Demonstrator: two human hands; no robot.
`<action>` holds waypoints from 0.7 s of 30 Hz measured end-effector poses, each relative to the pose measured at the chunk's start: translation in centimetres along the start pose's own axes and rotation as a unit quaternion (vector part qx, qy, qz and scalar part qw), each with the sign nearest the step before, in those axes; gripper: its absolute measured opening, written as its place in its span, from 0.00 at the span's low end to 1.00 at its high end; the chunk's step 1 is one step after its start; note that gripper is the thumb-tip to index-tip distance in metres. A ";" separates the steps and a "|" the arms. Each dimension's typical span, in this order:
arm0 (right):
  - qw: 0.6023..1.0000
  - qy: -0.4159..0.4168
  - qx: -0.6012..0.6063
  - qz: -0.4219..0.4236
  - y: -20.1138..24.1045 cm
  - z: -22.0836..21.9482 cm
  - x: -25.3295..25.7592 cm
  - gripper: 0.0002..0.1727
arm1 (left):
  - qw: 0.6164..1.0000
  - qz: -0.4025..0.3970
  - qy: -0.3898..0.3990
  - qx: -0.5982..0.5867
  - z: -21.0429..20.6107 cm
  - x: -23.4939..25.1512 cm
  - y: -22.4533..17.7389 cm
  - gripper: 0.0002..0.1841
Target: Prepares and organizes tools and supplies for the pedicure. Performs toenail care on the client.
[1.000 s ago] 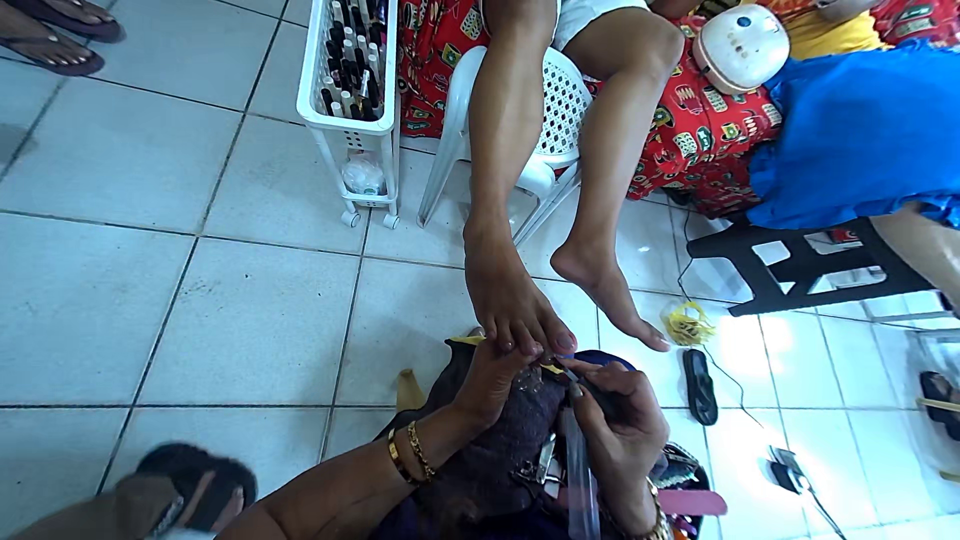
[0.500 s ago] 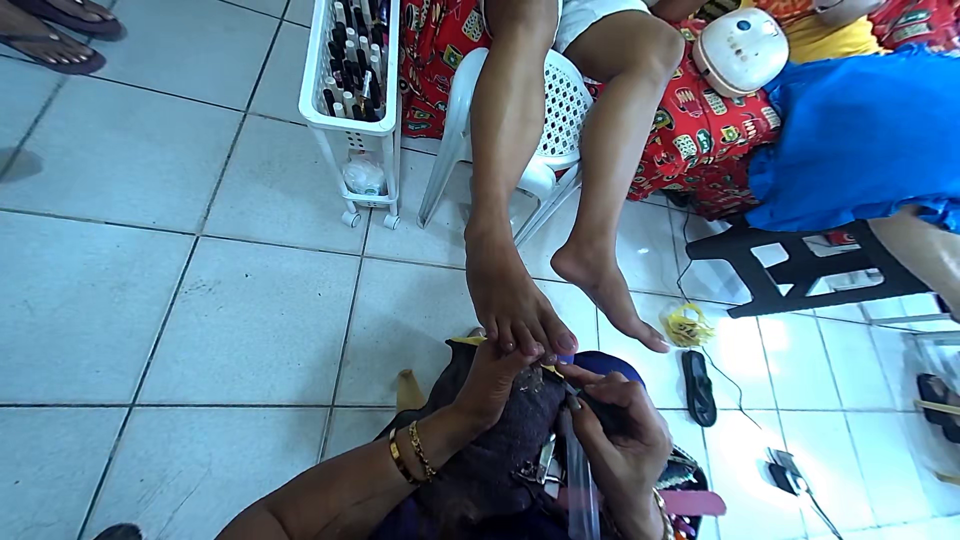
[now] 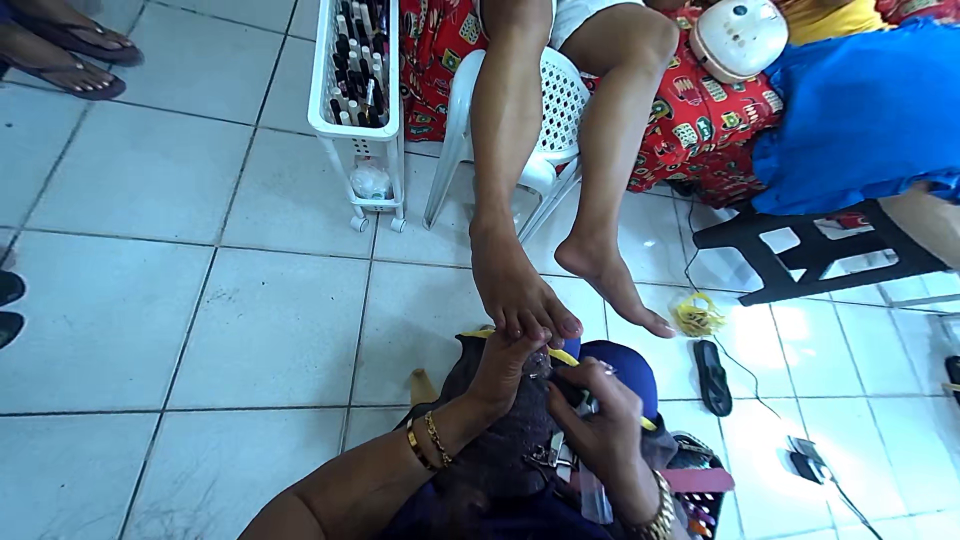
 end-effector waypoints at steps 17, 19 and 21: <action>0.901 0.086 0.313 -0.287 -1.0 -1.4 1.4 0.11 | 1.000 -0.005 0.019 0.012 1.6 -0.1 -0.9 0.07; 0.899 0.084 0.315 -0.291 -1.0 -1.6 1.5 0.11 | 1.000 0.000 0.025 0.014 1.7 0.0 -0.9 0.07; 0.901 0.078 0.313 -0.288 -1.1 -1.7 1.5 0.11 | 1.000 0.003 0.029 0.011 1.8 0.0 -0.9 0.07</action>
Point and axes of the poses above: each hand's wrist, its own x-axis towards the middle knuckle, its own z-axis out of the back of the hand, y = z × x, the point moved 1 cm from there along x, towards the middle knuckle, and after that the axes turned 14 degrees about -x, right-handed, at the moved point
